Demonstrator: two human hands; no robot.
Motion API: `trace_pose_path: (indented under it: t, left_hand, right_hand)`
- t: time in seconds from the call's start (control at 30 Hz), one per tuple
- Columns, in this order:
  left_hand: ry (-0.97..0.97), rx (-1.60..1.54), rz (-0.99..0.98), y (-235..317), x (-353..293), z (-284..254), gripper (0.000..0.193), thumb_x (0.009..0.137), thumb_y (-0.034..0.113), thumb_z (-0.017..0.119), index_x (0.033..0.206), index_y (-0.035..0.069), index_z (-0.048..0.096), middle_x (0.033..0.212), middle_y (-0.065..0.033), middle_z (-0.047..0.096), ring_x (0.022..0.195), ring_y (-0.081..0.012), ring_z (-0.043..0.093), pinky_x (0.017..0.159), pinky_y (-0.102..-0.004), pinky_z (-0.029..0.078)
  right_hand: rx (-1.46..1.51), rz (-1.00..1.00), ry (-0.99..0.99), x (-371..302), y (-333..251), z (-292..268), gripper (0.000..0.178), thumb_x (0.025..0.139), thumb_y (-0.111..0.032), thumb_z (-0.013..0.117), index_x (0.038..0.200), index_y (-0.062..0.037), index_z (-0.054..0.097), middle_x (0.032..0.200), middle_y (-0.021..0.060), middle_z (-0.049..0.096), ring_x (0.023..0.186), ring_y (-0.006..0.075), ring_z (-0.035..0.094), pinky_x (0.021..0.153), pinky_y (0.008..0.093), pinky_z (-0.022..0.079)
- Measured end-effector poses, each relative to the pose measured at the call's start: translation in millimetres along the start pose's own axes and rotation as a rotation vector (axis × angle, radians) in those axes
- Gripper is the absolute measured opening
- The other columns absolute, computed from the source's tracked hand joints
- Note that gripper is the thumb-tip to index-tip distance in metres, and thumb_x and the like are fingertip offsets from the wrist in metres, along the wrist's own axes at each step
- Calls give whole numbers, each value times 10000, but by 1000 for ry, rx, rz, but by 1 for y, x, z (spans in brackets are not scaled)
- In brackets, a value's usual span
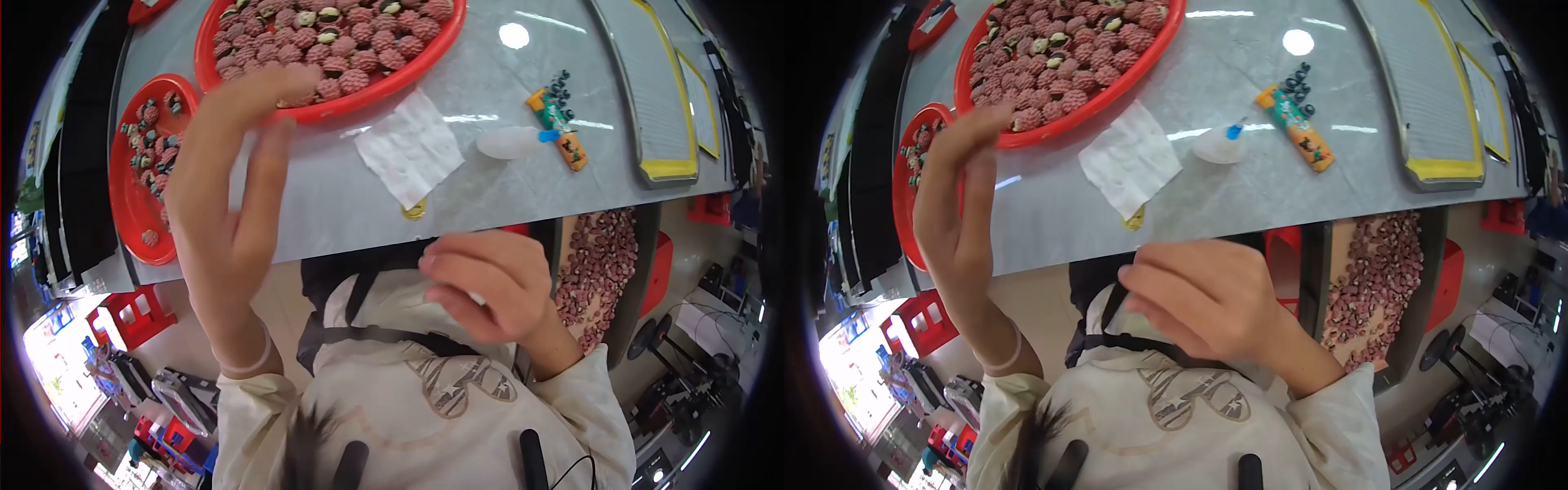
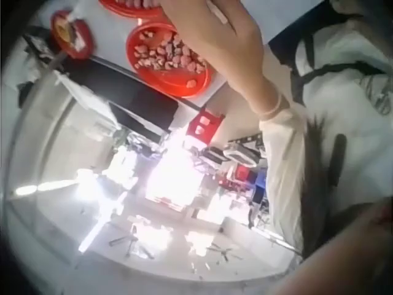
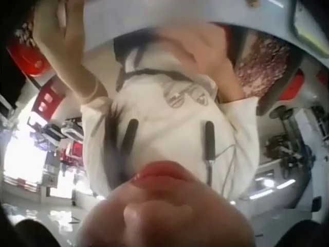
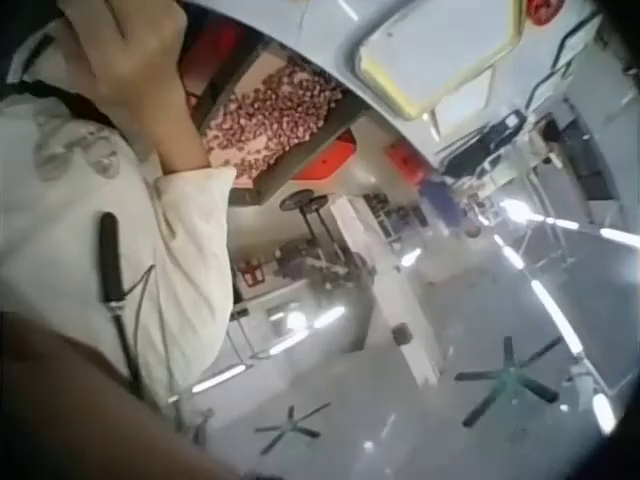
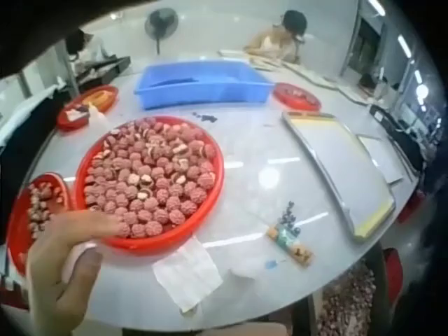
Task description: The person applies glue onto miniature figure parts using a bottle, attaches pieces together by hand, and places them onto a plate. The person then empties small components from a tray onto the table and joins small parts together by hand.
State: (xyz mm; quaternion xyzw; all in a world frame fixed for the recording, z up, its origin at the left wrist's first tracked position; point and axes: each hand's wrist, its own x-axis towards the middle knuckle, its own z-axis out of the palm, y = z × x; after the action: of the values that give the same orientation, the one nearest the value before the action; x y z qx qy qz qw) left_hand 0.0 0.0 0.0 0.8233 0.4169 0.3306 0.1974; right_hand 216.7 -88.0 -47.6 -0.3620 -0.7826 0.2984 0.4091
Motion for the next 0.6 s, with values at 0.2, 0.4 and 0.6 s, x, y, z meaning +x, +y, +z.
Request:
trace_pose_path:
  t: [0.2,0.4,0.6]
  left_hand:
    - [-100,448,-36,-11,28,53,352,900,243,342,1181,82,478,1304,-122,355,1221,-277,302,997,-354,235]
    - [-50,423,-15,-12,26,56,336,895,266,364,1146,90,502,1222,-139,438,1135,-310,389,959,-366,276]
    - [-13,418,-56,0,17,62,328,900,261,367,1146,99,512,1215,-115,453,1125,-285,408,940,-347,296]
  right_hand:
    - [-515,-77,195,-1,17,-8,259,605,-112,686,824,-17,585,828,102,561,633,230,541,527,295,428]
    - [-534,-40,101,-8,17,0,303,608,-209,679,833,-36,573,860,60,528,702,208,501,551,299,395]
    - [-629,-66,144,-10,29,9,306,636,-254,656,871,-85,557,877,30,500,662,169,457,557,283,344]
